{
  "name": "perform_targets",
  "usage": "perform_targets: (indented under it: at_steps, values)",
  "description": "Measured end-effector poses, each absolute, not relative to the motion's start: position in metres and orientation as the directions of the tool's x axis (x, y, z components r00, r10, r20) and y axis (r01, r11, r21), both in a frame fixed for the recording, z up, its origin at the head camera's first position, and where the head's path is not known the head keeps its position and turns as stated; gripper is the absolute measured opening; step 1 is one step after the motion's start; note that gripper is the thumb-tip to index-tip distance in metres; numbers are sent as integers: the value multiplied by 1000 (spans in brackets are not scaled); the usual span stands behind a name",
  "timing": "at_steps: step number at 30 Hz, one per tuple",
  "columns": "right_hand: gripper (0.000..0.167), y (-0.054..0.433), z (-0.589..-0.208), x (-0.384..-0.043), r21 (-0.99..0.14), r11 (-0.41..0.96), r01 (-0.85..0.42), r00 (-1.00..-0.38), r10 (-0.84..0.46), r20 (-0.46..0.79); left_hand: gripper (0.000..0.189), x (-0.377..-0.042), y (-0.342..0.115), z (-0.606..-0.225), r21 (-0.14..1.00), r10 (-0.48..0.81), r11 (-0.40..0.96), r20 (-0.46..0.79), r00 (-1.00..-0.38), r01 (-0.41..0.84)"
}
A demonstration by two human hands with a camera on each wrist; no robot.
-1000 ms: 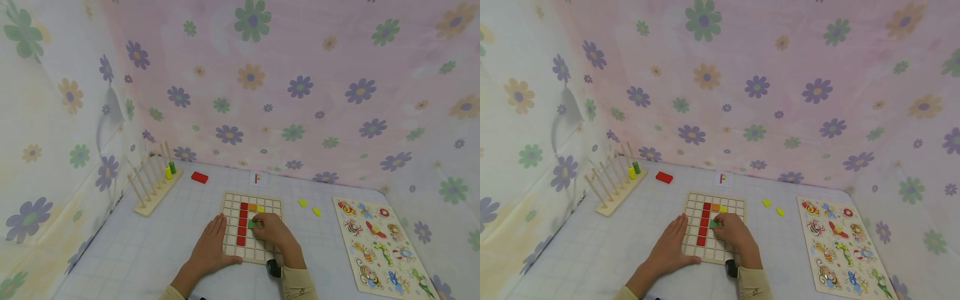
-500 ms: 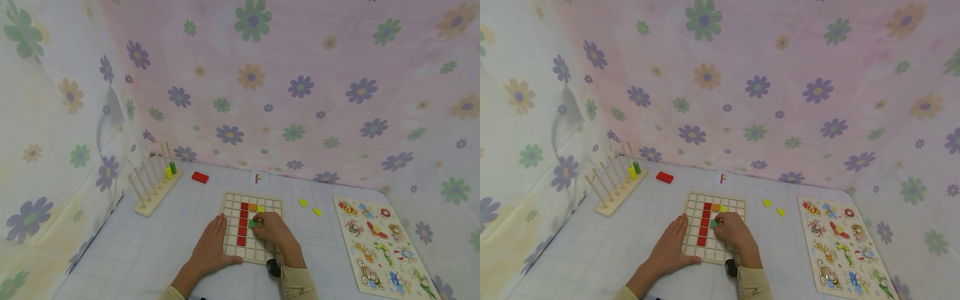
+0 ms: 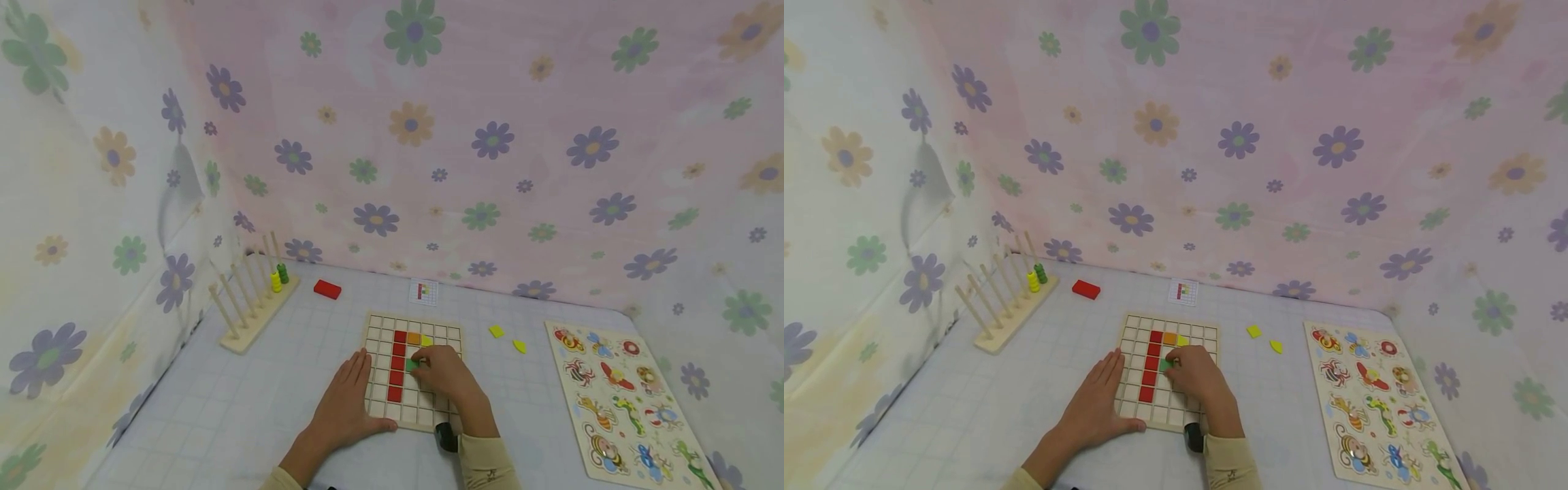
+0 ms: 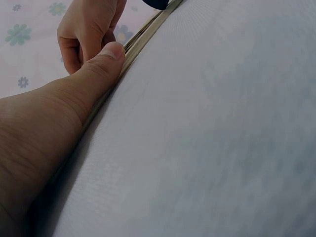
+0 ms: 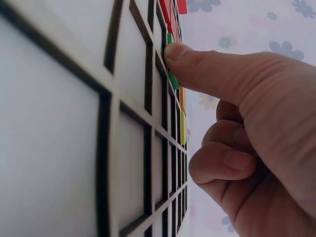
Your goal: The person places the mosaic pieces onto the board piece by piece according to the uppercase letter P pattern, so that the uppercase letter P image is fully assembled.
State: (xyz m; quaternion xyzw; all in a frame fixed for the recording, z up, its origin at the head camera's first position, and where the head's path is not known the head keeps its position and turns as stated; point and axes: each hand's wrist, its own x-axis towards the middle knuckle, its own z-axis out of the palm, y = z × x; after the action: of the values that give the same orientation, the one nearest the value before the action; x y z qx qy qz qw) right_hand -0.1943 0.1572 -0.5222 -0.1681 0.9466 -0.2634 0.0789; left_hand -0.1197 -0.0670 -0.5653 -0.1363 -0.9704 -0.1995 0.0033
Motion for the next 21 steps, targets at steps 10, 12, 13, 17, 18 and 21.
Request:
perform_targets:
  at_steps: [10, 12, 13, 17, 18, 21]
  values:
    - [21, 154, -519, -193, -530, 800, -280, -931, -362, -55, 139, -120, -67, -565, 383, 262, 885, 65, -963, 266]
    - [21, 154, -520, -193, -538, 797, -275, -932, -359, -56, 139, -120, -67, -564, 388, 260, 883, 62, -964, 263]
    - [21, 154, -520, -193, -544, 792, -276, -931, -361, -53, 139, -120, -67, -564, 391, 259, 882, 62, -964, 262]
    - [20, 155, -521, -193, -560, 780, -281, -928, -368, -47, 139, -119, -67, -564, 401, 253, 880, 56, -966, 254]
    - [21, 156, -522, -193, -561, 778, -284, -927, -371, -46, 139, -119, -67, -564, 402, 252, 880, 55, -966, 253]
    - [22, 156, -522, -193, -559, 775, -295, -924, -381, -40, 139, -119, -67, -564, 404, 253, 879, 57, -966, 254]
